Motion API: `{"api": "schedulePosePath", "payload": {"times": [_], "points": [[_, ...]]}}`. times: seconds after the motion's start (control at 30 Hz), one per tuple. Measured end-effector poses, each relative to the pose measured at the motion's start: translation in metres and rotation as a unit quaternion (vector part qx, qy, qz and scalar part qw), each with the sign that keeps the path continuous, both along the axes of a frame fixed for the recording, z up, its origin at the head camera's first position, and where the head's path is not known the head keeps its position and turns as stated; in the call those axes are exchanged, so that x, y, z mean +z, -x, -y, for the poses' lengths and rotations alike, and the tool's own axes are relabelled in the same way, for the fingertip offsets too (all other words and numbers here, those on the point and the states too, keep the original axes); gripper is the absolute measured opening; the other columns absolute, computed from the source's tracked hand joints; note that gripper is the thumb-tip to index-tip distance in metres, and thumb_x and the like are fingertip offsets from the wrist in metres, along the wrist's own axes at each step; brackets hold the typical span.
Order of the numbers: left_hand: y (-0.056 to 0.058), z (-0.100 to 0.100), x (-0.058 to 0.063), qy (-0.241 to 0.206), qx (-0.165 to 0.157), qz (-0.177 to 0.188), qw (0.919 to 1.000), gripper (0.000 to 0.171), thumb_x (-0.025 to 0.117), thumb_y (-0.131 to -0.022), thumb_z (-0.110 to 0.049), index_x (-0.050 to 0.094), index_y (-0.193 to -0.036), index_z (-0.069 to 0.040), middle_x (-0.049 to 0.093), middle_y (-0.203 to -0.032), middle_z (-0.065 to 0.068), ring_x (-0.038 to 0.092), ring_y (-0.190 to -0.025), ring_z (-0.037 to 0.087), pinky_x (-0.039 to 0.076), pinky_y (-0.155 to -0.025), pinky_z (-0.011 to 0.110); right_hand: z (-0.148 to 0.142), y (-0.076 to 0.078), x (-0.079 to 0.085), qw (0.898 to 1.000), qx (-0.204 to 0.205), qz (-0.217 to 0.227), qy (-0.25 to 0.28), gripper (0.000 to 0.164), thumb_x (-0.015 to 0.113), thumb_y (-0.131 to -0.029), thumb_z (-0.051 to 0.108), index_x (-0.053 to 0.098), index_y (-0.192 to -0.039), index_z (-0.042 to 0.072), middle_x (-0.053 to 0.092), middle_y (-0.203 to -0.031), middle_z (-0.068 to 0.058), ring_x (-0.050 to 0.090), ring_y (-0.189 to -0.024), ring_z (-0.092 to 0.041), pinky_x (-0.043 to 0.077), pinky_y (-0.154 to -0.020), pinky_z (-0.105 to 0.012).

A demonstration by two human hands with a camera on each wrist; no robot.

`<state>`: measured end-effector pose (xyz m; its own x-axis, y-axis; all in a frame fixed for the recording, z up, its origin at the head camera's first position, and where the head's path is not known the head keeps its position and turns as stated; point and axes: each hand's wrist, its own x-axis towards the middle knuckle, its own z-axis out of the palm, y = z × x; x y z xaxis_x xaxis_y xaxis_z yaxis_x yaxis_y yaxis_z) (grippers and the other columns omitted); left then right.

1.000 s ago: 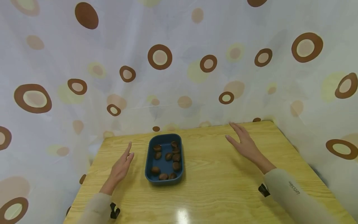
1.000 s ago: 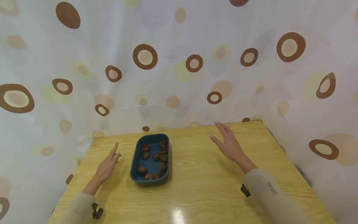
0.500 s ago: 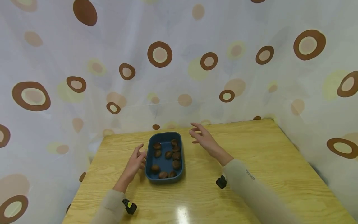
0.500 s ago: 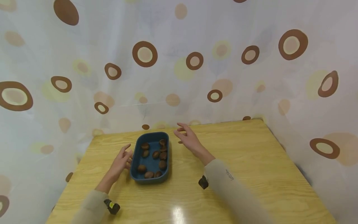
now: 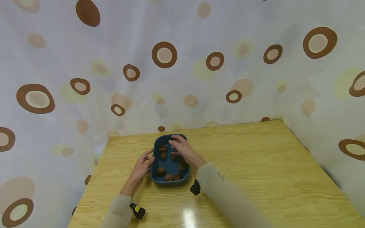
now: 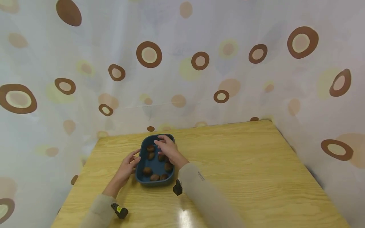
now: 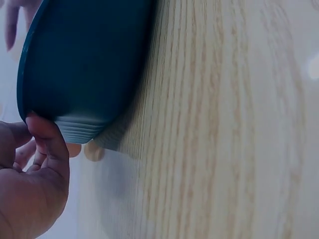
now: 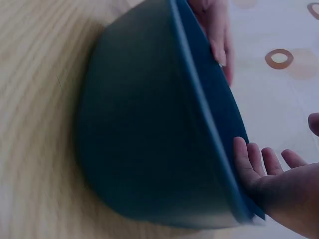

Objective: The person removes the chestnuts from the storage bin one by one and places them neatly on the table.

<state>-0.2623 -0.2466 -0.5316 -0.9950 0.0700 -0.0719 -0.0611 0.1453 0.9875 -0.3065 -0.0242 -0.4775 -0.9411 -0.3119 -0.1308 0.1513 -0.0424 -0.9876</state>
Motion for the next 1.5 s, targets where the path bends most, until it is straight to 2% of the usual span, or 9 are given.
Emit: {"api": "schedulePosePath", "payload": {"times": [0.3,0.5,0.7,1.0,1.07,1.17,1.3,1.37,1.5], "points": [[-0.007,0.004,0.001,0.015,0.007,0.016,0.9997,0.043,0.049,-0.101,-0.02,0.042,-0.144,-0.019,0.051,-0.102,0.02,0.056,-0.072,0.019,0.049,-0.055,0.025,0.034,-0.009,-0.02,1.0,-0.004,0.022,-0.013,0.048,0.056,-0.097,0.026,0.045,-0.14,0.007,0.053,-0.125,-0.014,0.052,-0.118,-0.037,0.051,-0.094,-0.047],[-0.005,0.0,0.002,0.011,0.0,0.012,0.9999,0.045,0.05,-0.101,-0.023,0.041,-0.144,-0.019,0.052,-0.106,0.021,0.06,-0.076,0.02,0.05,-0.057,0.026,0.034,-0.005,-0.028,0.999,-0.007,0.017,-0.047,0.049,0.052,-0.099,0.032,0.045,-0.14,0.007,0.049,-0.136,-0.013,0.05,-0.123,-0.033,0.051,-0.094,-0.046],[-0.003,-0.006,0.005,0.008,0.019,0.015,0.9997,0.042,0.05,-0.101,-0.019,0.044,-0.142,-0.021,0.053,-0.101,0.016,0.059,-0.071,0.015,0.051,-0.056,0.027,0.033,-0.004,-0.028,0.997,0.008,-0.006,-0.075,0.051,0.05,-0.1,0.036,0.045,-0.141,0.007,0.048,-0.141,-0.011,0.049,-0.125,-0.029,0.051,-0.094,-0.043],[-0.001,-0.007,0.001,0.025,0.024,0.009,0.9994,0.043,0.051,-0.101,-0.019,0.044,-0.143,-0.018,0.052,-0.1,0.019,0.051,-0.065,0.014,0.046,-0.052,0.024,0.037,-0.002,-0.035,0.997,0.028,-0.006,-0.066,0.048,0.055,-0.098,0.026,0.045,-0.141,0.006,0.048,-0.139,-0.013,0.049,-0.125,-0.03,0.05,-0.096,-0.047],[-0.003,-0.008,0.003,0.021,0.021,0.01,0.9995,0.044,0.05,-0.101,-0.019,0.043,-0.144,-0.016,0.051,-0.101,0.021,0.049,-0.063,0.014,0.045,-0.051,0.023,0.037,-0.002,-0.038,0.997,0.038,-0.013,-0.072,0.045,0.055,-0.098,0.023,0.047,-0.139,0.006,0.047,-0.141,-0.013,0.05,-0.124,-0.03,0.05,-0.095,-0.045],[-0.008,-0.013,0.013,0.022,0.008,0.008,0.9997,0.045,0.048,-0.101,-0.016,0.039,-0.146,-0.011,0.049,-0.101,0.023,0.047,-0.062,0.014,0.045,-0.051,0.023,0.036,-0.001,-0.043,0.994,0.057,-0.028,-0.087,0.04,0.056,-0.097,0.021,0.053,-0.135,0.007,0.048,-0.14,-0.012,0.053,-0.12,-0.029,0.052,-0.092,-0.042],[-0.014,-0.017,0.028,0.027,0.003,0.017,0.9995,0.045,0.047,-0.101,-0.013,0.039,-0.146,-0.01,0.049,-0.098,0.02,0.046,-0.062,0.016,0.044,-0.051,0.024,0.036,-0.001,-0.046,0.985,0.074,-0.066,-0.139,0.033,0.061,-0.095,0.019,0.061,-0.127,0.01,0.057,-0.128,-0.01,0.062,-0.104,-0.022,0.056,-0.083,-0.035],[-0.012,-0.016,0.023,0.031,0.008,0.012,0.9994,0.045,0.048,-0.102,-0.015,0.04,-0.145,-0.012,0.05,-0.096,0.016,0.046,-0.061,0.015,0.043,-0.051,0.024,0.038,-0.001,-0.047,0.974,0.079,-0.102,-0.186,0.031,0.064,-0.092,0.016,0.064,-0.123,0.01,0.063,-0.119,-0.008,0.064,-0.097,-0.019,0.056,-0.081,-0.033],[-0.007,-0.011,0.006,0.039,0.026,-0.001,0.9989,0.042,0.05,-0.101,-0.018,0.044,-0.143,-0.018,0.05,-0.092,0.01,0.045,-0.059,0.012,0.042,-0.049,0.022,0.039,-0.002,-0.048,0.939,0.088,-0.19,-0.274,0.03,0.07,-0.086,0.011,0.068,-0.117,0.009,0.068,-0.109,-0.005,0.063,-0.099,-0.02,0.053,-0.085,-0.033]]}}
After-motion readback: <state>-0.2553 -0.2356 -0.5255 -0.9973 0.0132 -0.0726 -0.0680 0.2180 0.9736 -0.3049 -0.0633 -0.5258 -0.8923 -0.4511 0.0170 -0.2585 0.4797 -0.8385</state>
